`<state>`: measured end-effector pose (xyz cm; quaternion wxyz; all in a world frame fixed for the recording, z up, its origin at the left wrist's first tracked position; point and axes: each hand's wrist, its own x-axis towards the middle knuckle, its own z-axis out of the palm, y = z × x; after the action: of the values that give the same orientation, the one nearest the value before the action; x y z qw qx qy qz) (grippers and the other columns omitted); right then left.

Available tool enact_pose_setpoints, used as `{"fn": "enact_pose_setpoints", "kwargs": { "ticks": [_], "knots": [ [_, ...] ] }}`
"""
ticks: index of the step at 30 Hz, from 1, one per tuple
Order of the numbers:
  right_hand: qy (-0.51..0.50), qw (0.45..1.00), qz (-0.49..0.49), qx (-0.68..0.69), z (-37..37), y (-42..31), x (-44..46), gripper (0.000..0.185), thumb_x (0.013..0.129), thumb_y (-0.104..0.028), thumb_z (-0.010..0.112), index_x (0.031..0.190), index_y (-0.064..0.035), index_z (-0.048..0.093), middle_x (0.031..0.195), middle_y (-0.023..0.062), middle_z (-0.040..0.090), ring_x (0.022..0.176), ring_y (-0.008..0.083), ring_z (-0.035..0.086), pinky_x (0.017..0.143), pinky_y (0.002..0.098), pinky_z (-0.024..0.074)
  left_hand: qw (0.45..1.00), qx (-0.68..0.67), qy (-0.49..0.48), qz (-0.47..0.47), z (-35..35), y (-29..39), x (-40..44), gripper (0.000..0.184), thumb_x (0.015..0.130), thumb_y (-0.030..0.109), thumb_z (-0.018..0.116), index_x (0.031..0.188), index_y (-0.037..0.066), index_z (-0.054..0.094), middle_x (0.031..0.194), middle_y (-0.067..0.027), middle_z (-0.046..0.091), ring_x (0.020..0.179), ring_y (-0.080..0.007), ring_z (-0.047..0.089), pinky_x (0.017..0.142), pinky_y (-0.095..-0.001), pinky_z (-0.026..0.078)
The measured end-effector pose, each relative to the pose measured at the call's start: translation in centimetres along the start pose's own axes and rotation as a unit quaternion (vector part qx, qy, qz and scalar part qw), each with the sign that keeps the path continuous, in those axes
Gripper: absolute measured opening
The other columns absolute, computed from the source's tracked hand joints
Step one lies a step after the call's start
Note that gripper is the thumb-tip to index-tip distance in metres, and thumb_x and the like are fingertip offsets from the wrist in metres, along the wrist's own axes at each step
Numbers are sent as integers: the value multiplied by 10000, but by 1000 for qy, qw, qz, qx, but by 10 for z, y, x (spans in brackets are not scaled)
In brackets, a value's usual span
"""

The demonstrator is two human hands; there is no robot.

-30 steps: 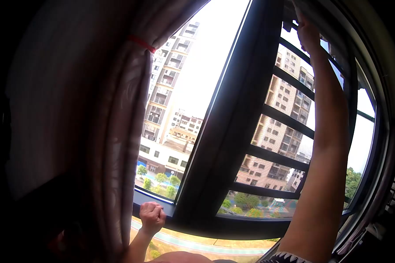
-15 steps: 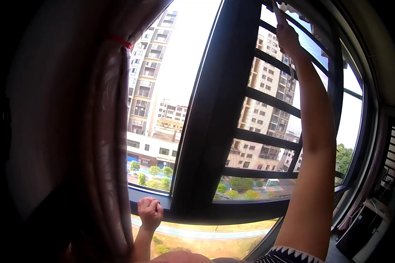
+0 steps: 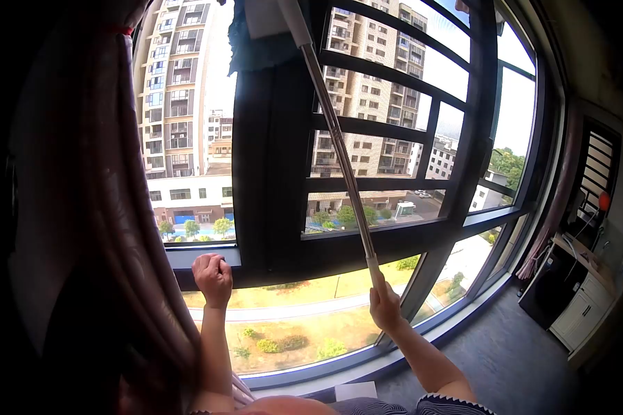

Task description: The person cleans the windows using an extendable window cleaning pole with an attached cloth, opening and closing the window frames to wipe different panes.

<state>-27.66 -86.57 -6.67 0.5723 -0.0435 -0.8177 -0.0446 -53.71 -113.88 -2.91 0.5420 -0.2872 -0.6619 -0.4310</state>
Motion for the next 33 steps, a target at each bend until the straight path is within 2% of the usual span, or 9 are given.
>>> {"fn": "enact_pose_setpoints", "kwargs": {
  "ticks": [3, 7, 11, 13, 21, 29, 30, 31, 33],
  "knots": [
    [-82, 994, 78, 10, -21, -36, -82, 515, 788, -42, 544, 1265, -68, 354, 709, 154, 503, 585, 338, 527, 481, 398, 425, 999, 5, -42, -34, -3, 6, 3, 73, 713, 63, 530, 712, 33, 597, 745, -89, 564, 745, -256, 532, 738, -360, 397],
    [-89, 992, 82, 33, -30, -43, -116, 502, 785, -63, 554, 1253, -102, 376, 668, 119, 471, 543, 308, 508, 455, 383, 414, 964, -213, -88, -133, -7, 70, 43, 272, 860, 264, 498, 947, 28, 600, 869, -134, 577, 848, -295, 534, 786, -396, 396],
    [-118, 985, 124, 30, -46, -53, -112, 496, 783, -68, 561, 1246, -123, 392, 660, 102, 467, 518, 282, 502, 440, 365, 411, 981, -183, -44, -41, -6, 136, 108, 469, 864, 368, 482, 1131, -17, 485, 989, -188, 547, 908, -328, 532, 790, -422, 407],
    [-121, 983, 136, 41, -53, -54, -110, 488, 786, -79, 566, 1243, -132, 404, 654, 95, 466, 509, 268, 499, 434, 358, 407, 983, -181, 4, -13, -3, 173, 131, 529, 872, 417, 473, 1184, -10, 452, 884, -134, 601, 804, -222, 599, 708, -314, 458],
    [-157, 971, 144, 109, -80, -45, -124, 508, 816, -126, 540, 1290, -200, 372, 657, 88, 475, 492, 268, 501, 433, 366, 412, 931, -262, -128, -217, 31, 217, 136, 314, 879, 300, 431, 934, 0, 508, 575, -56, 555, 497, -123, 534, 494, -264, 426],
    [-273, 937, 184, 119, -162, -48, -267, 568, 828, -182, 530, 1331, -289, 291, 674, 83, 492, 502, 284, 516, 444, 398, 433, 866, -336, -139, -343, 16, 227, -26, 238, 899, 249, 434, 887, 19, 493, 523, -22, 451, 426, -102, 477, 411, -243, 381],
    [-284, 929, 194, 136, -177, -49, -280, 573, 827, -176, 532, 1333, -289, 287, 678, 86, 491, 510, 288, 517, 450, 402, 433, 881, -272, -152, -357, 14, 233, -43, 230, 900, 238, 433, 882, 15, 488, 519, -28, 456, 425, -114, 484, 411, -254, 391],
    [-294, 921, 203, 154, -190, -48, -291, 579, 825, -169, 533, 1334, -290, 283, 681, 89, 491, 517, 291, 519, 456, 406, 433, 881, -233, -199, -360, 16, 227, -64, 309, 891, 320, 416, 873, 19, 485, 612, -131, 561, 550, -257, 577, 515, -362, 437],
    [-303, 913, 214, 171, -208, -44, -309, 590, 821, -155, 537, 1335, -288, 280, 689, 95, 492, 531, 298, 521, 468, 415, 431, 881, -191, -231, -366, 19, 227, -96, 292, 871, 303, 431, 863, 17, 490, 658, -178, 575, 661, -351, 581, 605, -425, 436]
  ]
}}
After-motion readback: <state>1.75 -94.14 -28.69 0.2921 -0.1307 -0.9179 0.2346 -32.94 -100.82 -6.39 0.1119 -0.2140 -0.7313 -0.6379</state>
